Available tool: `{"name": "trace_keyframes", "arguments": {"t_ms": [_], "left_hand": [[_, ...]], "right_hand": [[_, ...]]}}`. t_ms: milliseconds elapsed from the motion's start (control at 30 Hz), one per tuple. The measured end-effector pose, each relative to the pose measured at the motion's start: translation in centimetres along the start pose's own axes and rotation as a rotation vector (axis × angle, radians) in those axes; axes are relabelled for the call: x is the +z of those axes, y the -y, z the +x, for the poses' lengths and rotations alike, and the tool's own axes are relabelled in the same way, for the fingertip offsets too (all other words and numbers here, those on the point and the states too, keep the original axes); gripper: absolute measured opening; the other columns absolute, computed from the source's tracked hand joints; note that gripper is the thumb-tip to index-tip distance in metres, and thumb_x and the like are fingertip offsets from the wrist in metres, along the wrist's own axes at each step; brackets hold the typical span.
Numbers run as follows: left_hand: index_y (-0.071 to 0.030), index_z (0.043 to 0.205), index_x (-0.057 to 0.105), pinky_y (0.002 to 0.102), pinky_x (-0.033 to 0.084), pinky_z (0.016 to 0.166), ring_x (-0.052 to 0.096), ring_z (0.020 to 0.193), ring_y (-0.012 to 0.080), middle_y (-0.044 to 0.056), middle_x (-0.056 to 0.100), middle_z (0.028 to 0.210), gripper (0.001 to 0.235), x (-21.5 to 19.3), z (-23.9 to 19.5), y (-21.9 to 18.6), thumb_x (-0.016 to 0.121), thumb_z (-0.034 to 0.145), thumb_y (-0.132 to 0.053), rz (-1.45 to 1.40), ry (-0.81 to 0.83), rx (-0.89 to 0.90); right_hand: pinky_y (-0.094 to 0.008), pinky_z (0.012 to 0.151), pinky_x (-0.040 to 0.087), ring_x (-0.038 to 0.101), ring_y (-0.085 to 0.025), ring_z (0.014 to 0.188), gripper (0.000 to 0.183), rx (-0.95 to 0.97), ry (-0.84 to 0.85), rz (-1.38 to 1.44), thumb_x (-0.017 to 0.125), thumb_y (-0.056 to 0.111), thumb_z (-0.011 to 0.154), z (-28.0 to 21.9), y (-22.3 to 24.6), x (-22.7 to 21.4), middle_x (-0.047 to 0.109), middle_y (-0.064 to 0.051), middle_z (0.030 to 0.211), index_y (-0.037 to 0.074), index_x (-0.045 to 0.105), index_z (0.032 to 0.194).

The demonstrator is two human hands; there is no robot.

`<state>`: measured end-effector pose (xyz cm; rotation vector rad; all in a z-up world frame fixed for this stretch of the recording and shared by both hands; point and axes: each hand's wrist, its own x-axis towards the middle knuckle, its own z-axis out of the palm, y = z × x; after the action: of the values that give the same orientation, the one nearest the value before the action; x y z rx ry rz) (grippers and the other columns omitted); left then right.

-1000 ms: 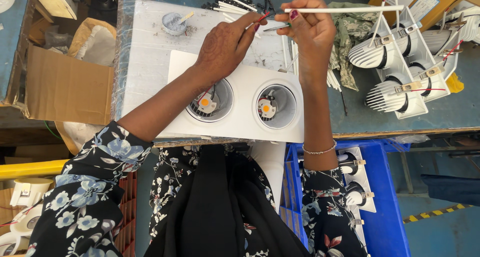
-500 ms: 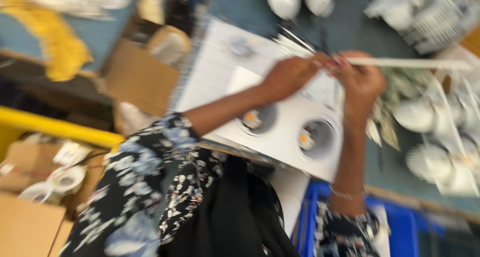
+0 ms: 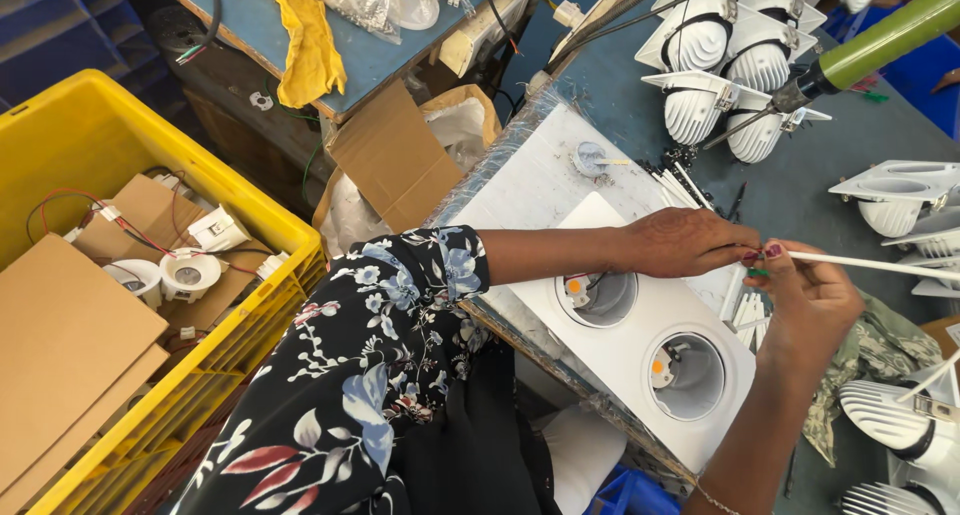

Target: The person assembles a dual LED light fixture by inserting white plastic rods into the housing, connecting red and black wires to the LED modules, and securing them with a green power drill. The completed unit is placed into a blue crate.

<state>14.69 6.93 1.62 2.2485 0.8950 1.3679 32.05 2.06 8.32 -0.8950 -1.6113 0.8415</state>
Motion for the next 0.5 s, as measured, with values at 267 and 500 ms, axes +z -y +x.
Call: {"name": "trace_keyframes", "arguments": {"t_ms": [267,500], "left_hand": [[-0.01,0.114,0.065,0.038,0.057,0.072,0.074,0.081,0.0233,0.011,0.076,0.09,0.033,-0.7,2.2,3.3,0.052,0.101,-0.037,-0.232,0.369,-0.199],[-0.003,0.123,0.064,0.028,0.056,0.073,0.07,0.086,0.0148,0.009,0.075,0.102,0.039,-5.4,-2.9,10.2,0.064,0.095,-0.031,-0.802,0.369,-0.467]], "right_hand": [[-0.027,0.08,0.06,0.072,-0.014,0.094,0.027,0.083,0.158,-0.017,0.07,0.002,0.099,1.5,-1.5,0.2,0.072,-0.011,0.107,-0.006,0.065,0.124],[-0.029,0.08,0.059,0.072,-0.017,0.091,0.023,0.21,0.209,-0.085,0.07,0.006,0.1,3.3,-4.0,0.3,0.074,-0.012,0.105,-0.004,0.068,0.12]]}}
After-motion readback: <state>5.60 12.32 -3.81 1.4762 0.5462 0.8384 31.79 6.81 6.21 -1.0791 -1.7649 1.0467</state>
